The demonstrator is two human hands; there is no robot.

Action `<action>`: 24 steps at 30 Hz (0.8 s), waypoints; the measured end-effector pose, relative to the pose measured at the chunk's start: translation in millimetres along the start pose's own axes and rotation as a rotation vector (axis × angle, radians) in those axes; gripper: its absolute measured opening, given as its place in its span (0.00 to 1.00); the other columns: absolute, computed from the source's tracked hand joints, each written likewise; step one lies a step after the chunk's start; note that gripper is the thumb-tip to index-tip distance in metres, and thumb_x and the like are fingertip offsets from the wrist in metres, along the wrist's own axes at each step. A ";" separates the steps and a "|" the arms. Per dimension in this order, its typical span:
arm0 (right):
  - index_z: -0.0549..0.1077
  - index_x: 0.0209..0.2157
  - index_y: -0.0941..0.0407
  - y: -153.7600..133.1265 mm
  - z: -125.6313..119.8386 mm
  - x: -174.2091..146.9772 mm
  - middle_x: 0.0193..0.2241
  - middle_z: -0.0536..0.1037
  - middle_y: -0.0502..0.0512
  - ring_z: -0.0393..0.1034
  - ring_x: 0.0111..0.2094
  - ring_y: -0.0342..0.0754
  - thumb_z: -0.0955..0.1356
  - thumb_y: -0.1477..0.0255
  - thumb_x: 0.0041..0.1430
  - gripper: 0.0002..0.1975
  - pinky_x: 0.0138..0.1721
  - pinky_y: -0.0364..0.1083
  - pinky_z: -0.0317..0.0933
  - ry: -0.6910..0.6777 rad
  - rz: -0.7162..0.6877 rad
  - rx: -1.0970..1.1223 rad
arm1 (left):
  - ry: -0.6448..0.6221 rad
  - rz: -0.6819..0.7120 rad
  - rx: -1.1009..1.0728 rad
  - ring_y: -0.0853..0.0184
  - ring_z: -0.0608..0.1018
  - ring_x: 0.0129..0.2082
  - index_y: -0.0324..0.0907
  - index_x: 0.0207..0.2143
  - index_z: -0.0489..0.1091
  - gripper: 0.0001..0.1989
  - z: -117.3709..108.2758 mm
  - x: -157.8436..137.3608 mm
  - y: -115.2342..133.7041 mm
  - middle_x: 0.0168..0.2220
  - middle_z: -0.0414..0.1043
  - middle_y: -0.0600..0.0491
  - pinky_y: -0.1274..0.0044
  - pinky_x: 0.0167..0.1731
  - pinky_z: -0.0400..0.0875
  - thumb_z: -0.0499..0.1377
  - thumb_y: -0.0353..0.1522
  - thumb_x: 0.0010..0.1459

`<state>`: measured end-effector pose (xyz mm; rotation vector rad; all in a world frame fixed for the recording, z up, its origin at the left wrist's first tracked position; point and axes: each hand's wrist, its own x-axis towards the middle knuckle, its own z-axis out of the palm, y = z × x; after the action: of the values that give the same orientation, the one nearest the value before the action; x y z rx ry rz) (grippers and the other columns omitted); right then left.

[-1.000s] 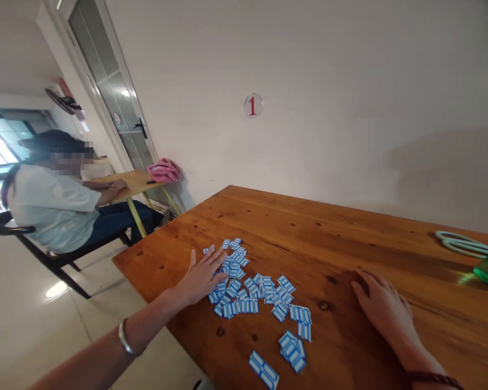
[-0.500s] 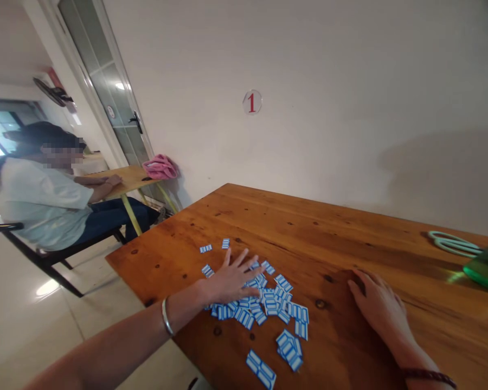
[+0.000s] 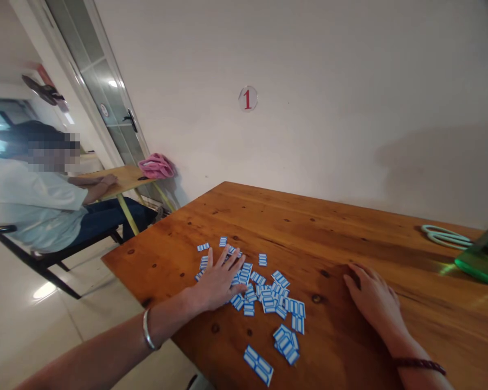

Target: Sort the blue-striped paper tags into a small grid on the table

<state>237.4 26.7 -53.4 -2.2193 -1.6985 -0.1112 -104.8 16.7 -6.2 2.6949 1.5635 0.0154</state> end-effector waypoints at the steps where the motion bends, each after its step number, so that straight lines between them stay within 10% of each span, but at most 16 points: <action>1: 0.65 0.48 0.57 0.1 0.1 0.1 0.51 0.66 0.58 0.58 0.52 0.55 0.53 0.64 0.57 0.22 0.48 0.56 0.54 0.001 0.003 0.002 | -0.010 0.061 -0.012 0.49 0.43 0.61 0.46 0.60 0.44 0.35 -2.0 -1.8 4.2 0.62 0.43 0.48 0.46 0.51 0.30 0.37 0.52 0.55; 5: 0.65 0.48 0.58 -0.1 -0.3 0.3 0.51 0.66 0.58 0.58 0.52 0.55 0.53 0.65 0.57 0.22 0.48 0.56 0.55 0.006 -0.004 0.011 | -0.093 0.336 -0.085 0.55 0.48 0.61 0.50 0.59 0.44 0.30 -5.5 -9.7 23.8 0.62 0.47 0.53 0.54 0.55 0.35 0.39 0.50 0.56; 13: 0.66 0.48 0.57 -3.6 -4.1 -1.1 0.51 0.66 0.59 0.58 0.52 0.55 0.55 0.66 0.56 0.21 0.49 0.57 0.54 0.007 0.007 0.016 | 0.050 0.095 -0.149 0.62 0.66 0.48 0.45 0.45 0.66 0.14 -9.6 12.5 27.5 0.47 0.69 0.52 0.67 0.49 0.56 0.50 0.37 0.58; 24: 0.66 0.48 0.57 -10.3 -12.4 -2.4 0.52 0.65 0.57 0.57 0.53 0.53 0.55 0.66 0.57 0.21 0.50 0.54 0.53 -0.043 0.036 -0.004 | -0.026 0.013 -0.499 0.67 0.70 0.31 0.41 0.28 0.68 0.06 -9.8 44.1 26.8 0.28 0.69 0.55 0.78 0.32 0.61 0.57 0.27 0.43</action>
<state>228.7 22.8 -40.1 -2.2697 -1.6806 -0.0581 -59.9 41.9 4.1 2.3030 1.3170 0.3231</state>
